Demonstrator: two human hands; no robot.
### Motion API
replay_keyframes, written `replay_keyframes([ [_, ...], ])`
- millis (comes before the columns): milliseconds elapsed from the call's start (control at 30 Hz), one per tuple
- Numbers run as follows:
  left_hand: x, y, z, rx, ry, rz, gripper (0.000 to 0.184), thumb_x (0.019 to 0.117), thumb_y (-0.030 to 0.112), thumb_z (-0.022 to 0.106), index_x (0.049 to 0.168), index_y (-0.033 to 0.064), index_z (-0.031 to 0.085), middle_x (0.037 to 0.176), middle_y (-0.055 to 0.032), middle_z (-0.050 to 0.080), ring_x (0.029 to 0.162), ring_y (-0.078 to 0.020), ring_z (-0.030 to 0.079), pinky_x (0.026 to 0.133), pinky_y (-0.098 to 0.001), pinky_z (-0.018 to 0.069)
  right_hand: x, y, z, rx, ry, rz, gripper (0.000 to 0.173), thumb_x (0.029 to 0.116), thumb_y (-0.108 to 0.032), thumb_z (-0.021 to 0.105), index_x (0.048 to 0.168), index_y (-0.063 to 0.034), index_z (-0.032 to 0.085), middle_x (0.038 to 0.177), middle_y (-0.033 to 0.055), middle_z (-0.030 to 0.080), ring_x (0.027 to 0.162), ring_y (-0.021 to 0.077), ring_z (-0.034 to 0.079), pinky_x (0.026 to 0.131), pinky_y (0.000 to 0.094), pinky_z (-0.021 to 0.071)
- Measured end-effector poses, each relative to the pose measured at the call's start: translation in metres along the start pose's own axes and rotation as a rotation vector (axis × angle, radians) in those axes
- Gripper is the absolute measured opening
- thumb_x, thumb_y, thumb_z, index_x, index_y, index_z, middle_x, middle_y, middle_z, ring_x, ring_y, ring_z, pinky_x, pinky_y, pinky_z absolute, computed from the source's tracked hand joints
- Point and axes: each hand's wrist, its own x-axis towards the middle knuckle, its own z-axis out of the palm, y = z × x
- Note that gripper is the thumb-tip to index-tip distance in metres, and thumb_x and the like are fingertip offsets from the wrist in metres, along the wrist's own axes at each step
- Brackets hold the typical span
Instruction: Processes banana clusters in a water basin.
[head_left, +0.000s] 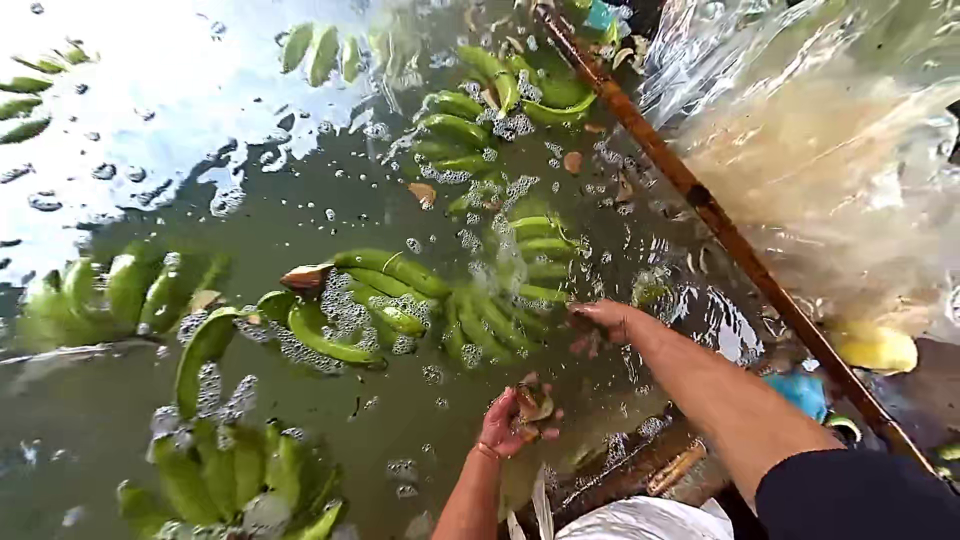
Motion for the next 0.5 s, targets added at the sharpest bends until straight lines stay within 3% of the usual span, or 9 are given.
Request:
replay_keyframes([
  [133, 0.002, -0.010, 0.002, -0.028, 0.008, 0.020, 0.084, 0.0630, 0.053, 0.092, 0.131, 0.0147, 0.061, 0.116, -0.0152, 0.073, 0.095, -0.0329, 0.075, 0.066, -0.0438, 0.0644, -0.012, 0.022, 0.039, 0.243, -0.022, -0.037, 0.036, 0.1124, -0.027, 0.040, 0.143, -0.0081, 0.045, 0.101, 0.0101, 0.065, 0.082, 0.0227, 0.067, 0.068, 0.0409, 0.0582],
  [233, -0.004, -0.011, 0.012, -0.013, 0.091, 0.031, 0.077, 0.0758, 0.045, 0.083, 0.137, 0.0091, 0.053, 0.115, -0.0163, 0.073, 0.091, -0.0309, 0.075, 0.060, -0.0393, 0.0630, -0.010, 0.023, 0.069, 0.251, 0.063, -0.062, 0.039, 0.1073, -0.020, 0.055, 0.143, -0.0050, 0.048, 0.109, 0.0136, 0.062, 0.085, 0.0213, 0.063, 0.070, 0.0378, 0.0548],
  [333, -0.009, -0.009, 0.017, -0.031, 0.172, 0.044, 0.053, 0.0917, 0.038, 0.066, 0.127, 0.0013, 0.053, 0.108, -0.0189, 0.072, 0.088, -0.0318, 0.074, 0.061, -0.0402, 0.0623, -0.008, 0.028, 0.092, 0.248, 0.137, -0.080, 0.042, 0.1018, -0.014, 0.064, 0.140, -0.0011, 0.052, 0.113, 0.0165, 0.063, 0.085, 0.0204, 0.062, 0.073, 0.0372, 0.0544],
  [400, -0.012, -0.006, 0.020, -0.008, 0.228, 0.080, 0.039, 0.1040, 0.032, 0.038, 0.124, 0.0010, 0.050, 0.103, -0.0171, 0.072, 0.084, -0.0294, 0.074, 0.061, -0.0392, 0.0618, -0.012, 0.031, 0.101, 0.274, 0.130, -0.083, 0.043, 0.1021, -0.013, 0.063, 0.141, -0.0006, 0.049, 0.106, 0.0149, 0.063, 0.081, 0.0188, 0.062, 0.071, 0.0354, 0.0543],
  [500, -0.015, 0.004, 0.025, -0.004, 0.311, 0.117, 0.047, 0.1086, 0.031, 0.017, 0.118, 0.0035, 0.053, 0.096, -0.0129, 0.073, 0.077, -0.0231, 0.073, 0.060, -0.0336, 0.0606, -0.015, 0.032, 0.112, 0.340, 0.124, -0.103, 0.036, 0.1068, -0.019, 0.056, 0.137, 0.0008, 0.052, 0.097, 0.0109, 0.062, 0.076, 0.0153, 0.061, 0.070, 0.0319, 0.0535],
])
